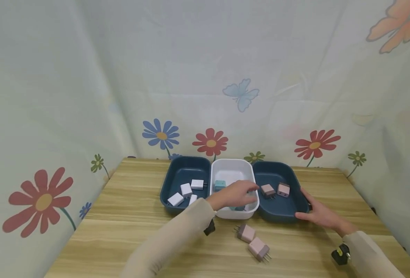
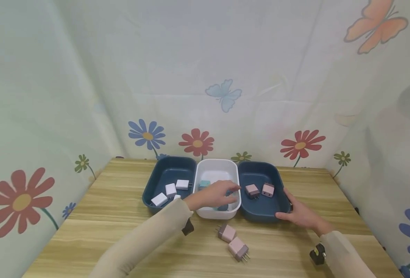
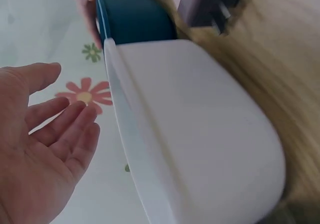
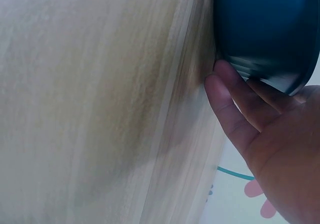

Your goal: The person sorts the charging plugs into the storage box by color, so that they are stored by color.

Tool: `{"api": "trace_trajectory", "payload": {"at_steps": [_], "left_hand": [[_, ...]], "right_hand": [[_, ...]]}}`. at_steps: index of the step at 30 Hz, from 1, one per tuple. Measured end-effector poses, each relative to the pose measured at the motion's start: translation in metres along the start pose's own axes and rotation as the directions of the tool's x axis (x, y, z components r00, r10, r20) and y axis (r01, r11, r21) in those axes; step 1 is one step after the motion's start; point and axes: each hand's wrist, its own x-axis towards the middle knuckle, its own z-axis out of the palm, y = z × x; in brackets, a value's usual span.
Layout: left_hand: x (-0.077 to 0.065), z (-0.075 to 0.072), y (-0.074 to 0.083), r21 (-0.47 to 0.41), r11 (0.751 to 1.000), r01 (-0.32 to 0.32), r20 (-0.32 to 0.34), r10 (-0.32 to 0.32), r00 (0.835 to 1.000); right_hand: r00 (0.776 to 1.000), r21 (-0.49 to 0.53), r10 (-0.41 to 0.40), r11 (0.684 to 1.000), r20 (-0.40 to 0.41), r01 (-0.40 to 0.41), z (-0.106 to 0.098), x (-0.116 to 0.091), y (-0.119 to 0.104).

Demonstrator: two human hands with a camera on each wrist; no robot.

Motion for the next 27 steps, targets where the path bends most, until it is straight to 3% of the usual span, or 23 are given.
{"api": "trace_trajectory", "payload": {"at_steps": [8,13,18,22,27], "left_hand": [[-0.025,0.007,0.004,0.002,0.997,-0.073,0.02,0.073,0.997],[-0.039,0.012,0.007,0.005,0.989,-0.15,0.005,0.15,0.989],[-0.049,0.019,0.007,-0.027,0.984,-0.175,0.001,0.175,0.984],[-0.056,0.024,0.008,-0.075,0.979,-0.191,0.023,0.194,0.981],[-0.061,0.033,0.008,-0.042,0.973,-0.227,0.088,0.23,0.969]], "right_hand": [[1.0,-0.003,0.001,1.0,-0.001,-0.001,0.0,0.0,0.004],[1.0,-0.008,-0.006,1.0,-0.004,0.006,0.0,0.002,0.006],[1.0,-0.017,-0.006,1.0,-0.003,0.006,-0.002,0.002,0.004],[1.0,-0.01,-0.003,1.0,-0.001,0.003,-0.003,0.001,0.0],[1.0,0.001,0.002,1.0,0.007,-0.002,-0.003,0.0,-0.002]]}}
